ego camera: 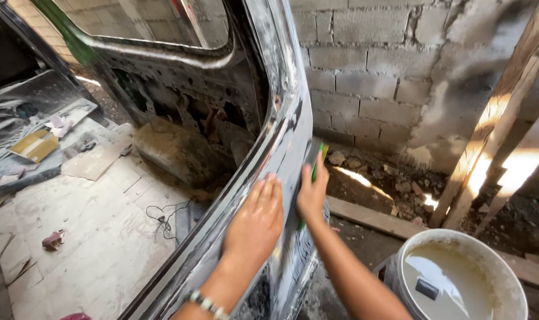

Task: The person scrubs the exterior surface of a car door using a green sponge and water from a nearby bucket. They repeatedly dip the sponge into the water and continue scrubbing the door panel.

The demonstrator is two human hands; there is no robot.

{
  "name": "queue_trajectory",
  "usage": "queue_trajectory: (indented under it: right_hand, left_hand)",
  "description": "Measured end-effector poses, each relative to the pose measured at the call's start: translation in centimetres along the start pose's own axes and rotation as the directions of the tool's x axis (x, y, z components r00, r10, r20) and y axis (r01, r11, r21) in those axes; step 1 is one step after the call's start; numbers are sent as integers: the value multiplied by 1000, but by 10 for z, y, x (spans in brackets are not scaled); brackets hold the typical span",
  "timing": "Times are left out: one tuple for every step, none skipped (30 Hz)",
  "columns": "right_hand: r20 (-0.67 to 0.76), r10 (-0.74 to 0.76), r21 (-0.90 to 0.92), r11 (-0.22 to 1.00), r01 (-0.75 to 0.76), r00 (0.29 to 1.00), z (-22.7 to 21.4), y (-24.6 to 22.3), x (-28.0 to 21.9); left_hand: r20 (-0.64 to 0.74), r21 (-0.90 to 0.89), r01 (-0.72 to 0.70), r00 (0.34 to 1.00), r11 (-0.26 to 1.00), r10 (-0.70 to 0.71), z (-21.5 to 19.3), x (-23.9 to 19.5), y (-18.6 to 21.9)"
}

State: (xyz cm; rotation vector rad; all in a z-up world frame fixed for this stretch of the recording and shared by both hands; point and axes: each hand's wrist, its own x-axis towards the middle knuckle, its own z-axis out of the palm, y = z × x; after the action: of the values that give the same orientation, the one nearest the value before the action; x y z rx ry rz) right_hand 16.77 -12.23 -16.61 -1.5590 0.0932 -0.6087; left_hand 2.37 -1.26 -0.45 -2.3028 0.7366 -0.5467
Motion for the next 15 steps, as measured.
queue_trajectory:
  right_hand:
    - [4,-12,3,1000,12,1000,-3,-5,-30]
    - [21,-107,8,994,107,994,-6,-7,-64]
    - [39,-201,14,980,201,979,-10,-8,-98]
    - [39,-206,17,979,205,978,-12,-12,-98]
    - [53,-213,28,977,212,976,-13,-16,-98]
    - [63,-210,37,977,208,976,-13,-19,-101]
    - [58,-204,39,979,202,977,-9,-13,-79]
    - [15,-226,21,974,226,974,-4,-8,-53]
    - [-27,-248,2,969,248,968,2,-4,-27]
    - [-28,-249,0,968,249,968,3,-9,3]
    - [-4,-169,29,985,169,986,4,-15,33]
    - [20,-74,49,996,73,997,1,-17,58]
    - [16,-63,39,997,62,998,-1,-17,52]
    - [24,-97,81,992,95,995,-3,-18,49]
    - [32,-131,122,984,126,991,-4,-20,46]
  left_hand:
    - [-6,6,11,1000,1000,-10,3,20,-2]
    - [45,29,-13,999,1000,11,8,38,-2]
    - [97,51,-37,995,998,32,13,57,-2]
    - [95,55,-34,995,998,28,30,86,-3]
    - [-19,89,32,999,996,-30,47,115,-4]
    - [-128,113,90,989,990,-75,66,142,-4]
    - [-125,115,82,990,990,-67,67,163,-9]
    - [-125,108,88,989,990,-74,67,185,-16]
    - [-126,101,94,989,990,-81,66,207,-24]
    - [-128,99,94,988,991,-81,65,219,-30]
    - [-52,47,81,996,996,-78,65,230,-35]
    - [30,-16,60,998,998,-60,65,239,-34]
    - [34,-26,50,998,998,-49,63,239,-34]
    - [55,-28,21,998,999,-19,61,240,-37]
    - [75,-31,-9,997,999,12,58,242,-40]
